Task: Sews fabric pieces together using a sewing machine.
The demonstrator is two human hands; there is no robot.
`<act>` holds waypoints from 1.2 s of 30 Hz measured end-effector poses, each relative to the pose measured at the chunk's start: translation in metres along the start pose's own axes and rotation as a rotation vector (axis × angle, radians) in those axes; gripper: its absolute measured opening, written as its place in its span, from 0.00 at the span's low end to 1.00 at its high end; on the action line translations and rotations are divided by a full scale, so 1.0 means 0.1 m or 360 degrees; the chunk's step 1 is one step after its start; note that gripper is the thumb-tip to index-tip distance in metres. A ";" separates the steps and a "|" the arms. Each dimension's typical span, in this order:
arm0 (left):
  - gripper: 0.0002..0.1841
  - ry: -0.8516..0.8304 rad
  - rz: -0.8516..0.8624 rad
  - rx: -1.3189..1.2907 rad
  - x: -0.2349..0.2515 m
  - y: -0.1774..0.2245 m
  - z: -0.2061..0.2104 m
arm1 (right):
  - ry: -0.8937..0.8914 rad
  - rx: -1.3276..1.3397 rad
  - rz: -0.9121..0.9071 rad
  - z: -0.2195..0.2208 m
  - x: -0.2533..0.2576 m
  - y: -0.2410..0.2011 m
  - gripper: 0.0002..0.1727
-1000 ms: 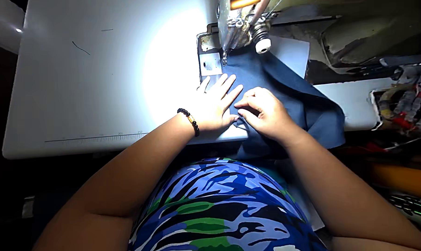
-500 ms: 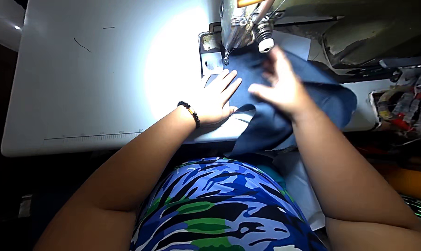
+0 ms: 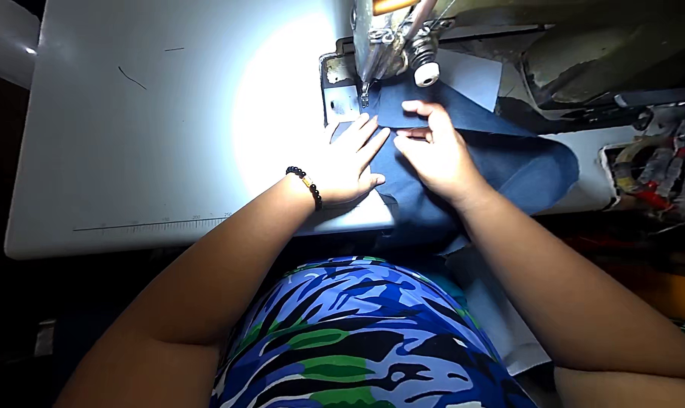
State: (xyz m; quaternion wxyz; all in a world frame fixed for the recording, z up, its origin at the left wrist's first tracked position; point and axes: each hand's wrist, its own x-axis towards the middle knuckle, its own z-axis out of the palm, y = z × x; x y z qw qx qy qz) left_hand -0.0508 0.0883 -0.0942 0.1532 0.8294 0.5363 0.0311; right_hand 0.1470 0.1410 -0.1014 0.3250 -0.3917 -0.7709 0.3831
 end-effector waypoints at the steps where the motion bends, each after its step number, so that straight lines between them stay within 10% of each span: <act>1: 0.41 -0.0014 -0.0009 -0.0015 0.00 0.01 -0.01 | -0.0040 -0.0079 -0.0022 -0.03 0.01 0.00 0.34; 5: 0.41 -0.0044 -0.0025 -0.0025 0.02 0.00 -0.01 | 0.0108 0.0396 0.0464 -0.46 0.26 0.01 0.44; 10: 0.41 -0.0033 -0.0027 -0.0006 0.02 0.00 0.02 | 0.1163 0.1443 0.0644 -1.00 0.48 0.20 0.29; 18: 0.41 -0.0011 -0.0003 -0.0033 0.00 -0.01 0.02 | 0.0098 -0.0239 -0.0268 -0.56 0.18 -0.25 0.12; 36: 0.61 0.0237 -0.0644 -0.0143 -0.12 0.09 0.05 | -0.0403 -0.0629 -0.0900 -0.07 -0.10 0.22 0.18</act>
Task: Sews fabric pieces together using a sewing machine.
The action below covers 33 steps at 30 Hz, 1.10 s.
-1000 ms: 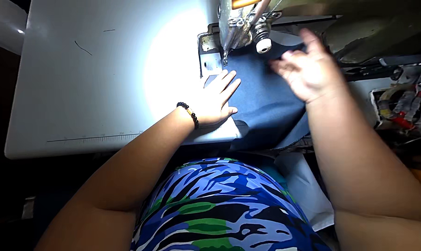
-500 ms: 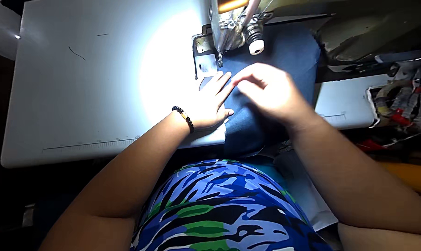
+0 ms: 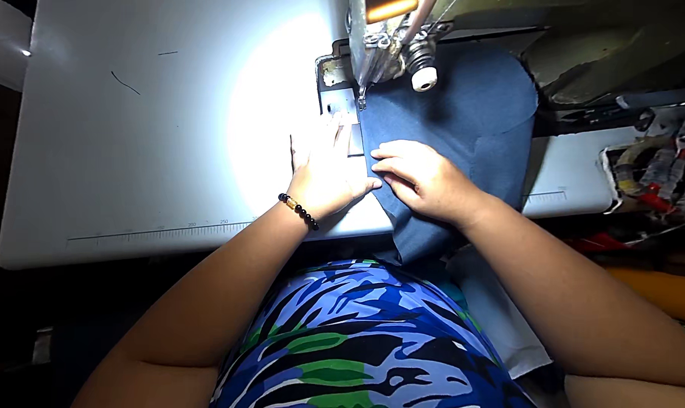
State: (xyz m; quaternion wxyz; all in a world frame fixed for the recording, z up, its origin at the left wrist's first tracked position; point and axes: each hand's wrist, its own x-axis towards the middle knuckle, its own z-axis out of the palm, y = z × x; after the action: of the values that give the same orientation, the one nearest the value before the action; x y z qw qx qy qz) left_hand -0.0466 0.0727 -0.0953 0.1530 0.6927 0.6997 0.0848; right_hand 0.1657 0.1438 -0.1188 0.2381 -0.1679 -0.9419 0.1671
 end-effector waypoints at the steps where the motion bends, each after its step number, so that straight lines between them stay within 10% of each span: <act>1: 0.60 -0.0002 0.0004 0.0001 0.03 -0.01 0.00 | -0.0003 0.0001 -0.0004 0.00 0.02 0.03 0.18; 33: 0.34 -0.0015 0.0044 -0.0030 0.71 -0.18 -0.26 | -0.0058 0.0007 -0.0136 -0.07 0.61 0.63 0.18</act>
State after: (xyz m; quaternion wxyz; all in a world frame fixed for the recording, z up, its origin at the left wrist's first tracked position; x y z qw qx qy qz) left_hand -0.0717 0.1450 -0.0839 0.1617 0.7011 0.6886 0.0903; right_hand 0.1341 0.2254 -0.1137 0.2283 -0.1239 -0.9520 0.1619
